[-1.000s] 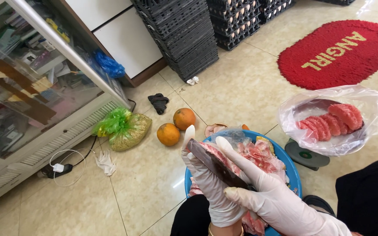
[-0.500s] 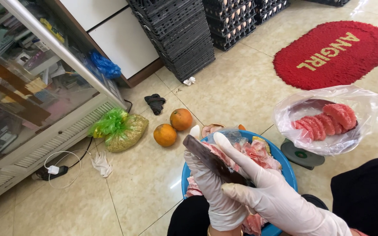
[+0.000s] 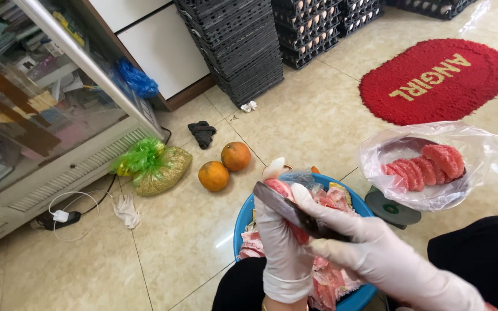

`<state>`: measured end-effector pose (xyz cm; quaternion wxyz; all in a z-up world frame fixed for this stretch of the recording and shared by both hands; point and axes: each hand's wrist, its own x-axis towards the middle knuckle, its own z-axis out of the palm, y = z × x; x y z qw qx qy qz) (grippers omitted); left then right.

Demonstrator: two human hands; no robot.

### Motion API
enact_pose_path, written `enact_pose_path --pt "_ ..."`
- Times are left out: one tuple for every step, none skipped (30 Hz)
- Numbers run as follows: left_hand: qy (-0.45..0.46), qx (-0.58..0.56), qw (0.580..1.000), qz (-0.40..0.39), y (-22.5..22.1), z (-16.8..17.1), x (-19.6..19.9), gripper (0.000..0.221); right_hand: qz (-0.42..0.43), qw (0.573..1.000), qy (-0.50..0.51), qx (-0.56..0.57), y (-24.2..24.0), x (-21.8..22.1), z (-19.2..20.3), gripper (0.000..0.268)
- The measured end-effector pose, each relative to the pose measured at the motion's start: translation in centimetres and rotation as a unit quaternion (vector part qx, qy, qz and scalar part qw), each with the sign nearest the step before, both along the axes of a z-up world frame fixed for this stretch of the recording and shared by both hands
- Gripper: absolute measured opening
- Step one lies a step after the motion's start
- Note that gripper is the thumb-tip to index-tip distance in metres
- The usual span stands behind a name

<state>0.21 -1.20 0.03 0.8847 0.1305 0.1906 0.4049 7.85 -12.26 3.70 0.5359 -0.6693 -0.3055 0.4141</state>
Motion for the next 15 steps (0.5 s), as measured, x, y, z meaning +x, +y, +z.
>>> enact_pose_path --pt "-0.022 0.054 0.998 -0.025 0.3 -1.1 0.0 0.038 -0.056 0.983 0.141 -0.107 0.0 0.2 1.0 0.068" --pt "-0.023 0.052 0.998 -0.023 0.2 -0.9 -0.1 0.038 -0.054 0.983 0.140 -0.109 -0.5 0.6 1.0 0.068" --pt "-0.042 0.060 0.996 -0.044 0.1 -0.6 -0.1 0.042 -0.062 0.975 0.186 -0.107 -0.9 1.0 1.1 0.067" --pt "-0.061 0.068 0.994 -0.066 0.1 -0.4 -0.2 0.046 -0.070 0.964 0.234 -0.103 -1.4 1.4 1.1 0.068" --pt "-0.063 0.067 0.994 -0.062 0.0 -0.5 -0.3 0.046 -0.067 0.965 0.232 -0.106 -1.7 1.8 0.8 0.068" --pt "-0.101 0.082 0.988 -0.088 -0.1 -0.6 -0.4 0.047 -0.036 0.964 0.255 -0.061 -1.9 2.3 0.4 0.064" --pt "-0.139 0.097 0.979 -0.113 -0.2 -0.7 -0.4 0.048 -0.004 0.961 0.277 -0.017 -2.3 2.9 0.1 0.063" --pt "-0.142 0.097 0.979 -0.110 -0.1 -1.0 -0.2 0.048 -0.002 0.961 0.275 -0.019 -2.4 3.2 0.1 0.063" --pt "-0.136 0.113 0.977 -0.115 -0.1 -1.3 -0.1 0.049 0.010 0.963 0.268 0.001 -2.5 3.3 0.1 0.065" --pt "-0.130 0.129 0.976 -0.121 0.0 -1.5 0.1 0.051 0.023 0.965 0.262 0.022 -2.6 3.5 0.1 0.067" --pt "-0.131 0.130 0.976 -0.118 -0.1 -1.2 0.0 0.051 0.025 0.965 0.261 0.021 -2.7 3.6 0.0 0.067" --pt "-0.130 0.110 0.977 -0.127 -0.3 -0.8 0.0 0.047 0.023 0.966 0.258 0.023 -2.7 3.7 -0.1 0.068" --pt "-0.130 0.091 0.978 -0.136 -0.4 -0.5 -0.1 0.043 0.020 0.967 0.255 0.025 -2.7 3.8 -0.1 0.069" --pt "-0.130 0.090 0.978 -0.133 -0.3 -0.6 -0.2 0.043 0.022 0.967 0.254 0.024 -2.8 3.7 -0.3 0.069" --pt "-0.109 0.110 0.980 -0.126 -0.3 -0.7 -0.2 0.041 0.001 0.965 0.260 0.023 -2.8 3.7 -0.4 0.066"
